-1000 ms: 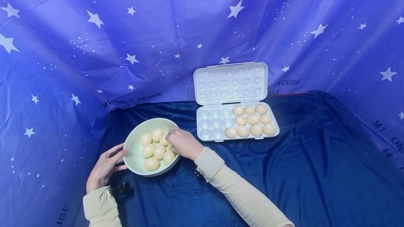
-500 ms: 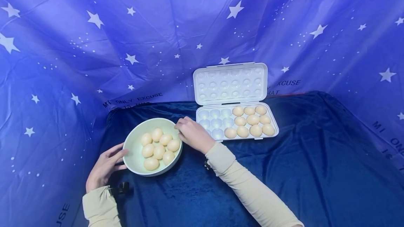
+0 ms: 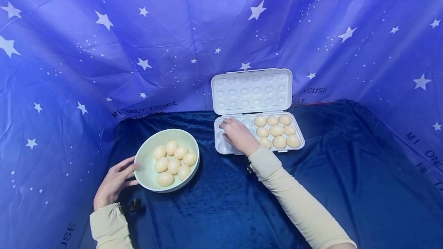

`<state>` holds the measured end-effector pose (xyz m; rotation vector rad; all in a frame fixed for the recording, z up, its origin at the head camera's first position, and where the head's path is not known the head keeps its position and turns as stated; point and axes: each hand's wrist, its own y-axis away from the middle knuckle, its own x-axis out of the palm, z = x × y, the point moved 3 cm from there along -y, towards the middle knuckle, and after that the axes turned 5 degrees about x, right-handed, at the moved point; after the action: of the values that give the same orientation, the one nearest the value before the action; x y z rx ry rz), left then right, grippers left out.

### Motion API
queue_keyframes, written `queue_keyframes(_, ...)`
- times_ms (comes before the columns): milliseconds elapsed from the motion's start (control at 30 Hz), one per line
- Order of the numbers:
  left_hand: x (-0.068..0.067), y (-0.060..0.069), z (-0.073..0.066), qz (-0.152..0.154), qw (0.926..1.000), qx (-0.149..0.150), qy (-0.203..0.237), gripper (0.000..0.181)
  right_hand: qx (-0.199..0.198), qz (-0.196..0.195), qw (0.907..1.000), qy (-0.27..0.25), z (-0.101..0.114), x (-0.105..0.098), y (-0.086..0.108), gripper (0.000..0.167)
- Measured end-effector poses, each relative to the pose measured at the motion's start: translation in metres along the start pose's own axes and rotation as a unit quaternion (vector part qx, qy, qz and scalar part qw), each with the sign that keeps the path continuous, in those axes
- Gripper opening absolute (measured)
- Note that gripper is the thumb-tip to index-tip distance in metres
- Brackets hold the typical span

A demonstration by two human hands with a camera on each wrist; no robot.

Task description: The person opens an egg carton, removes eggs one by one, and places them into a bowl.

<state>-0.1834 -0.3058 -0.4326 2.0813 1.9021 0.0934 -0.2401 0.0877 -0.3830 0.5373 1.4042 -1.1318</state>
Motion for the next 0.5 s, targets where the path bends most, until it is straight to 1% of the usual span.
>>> queue_keyframes(133,0.000,0.000,0.000,0.000,1.0000,-0.003,0.002,0.067,0.030,0.010,0.9995,0.005,-0.018,-0.005,0.006,0.022)
queue_keyframes(300,0.000,0.001,-0.001,-0.004,1.0000,-0.005,-0.001,0.068,0.054,0.018,0.9984,0.003,-0.034,-0.010,0.010,0.023)
queue_keyframes(500,0.000,0.001,0.001,0.000,1.0000,-0.004,0.001,0.068,0.092,0.033,0.9952,-0.007,-0.054,-0.010,0.014,0.024)
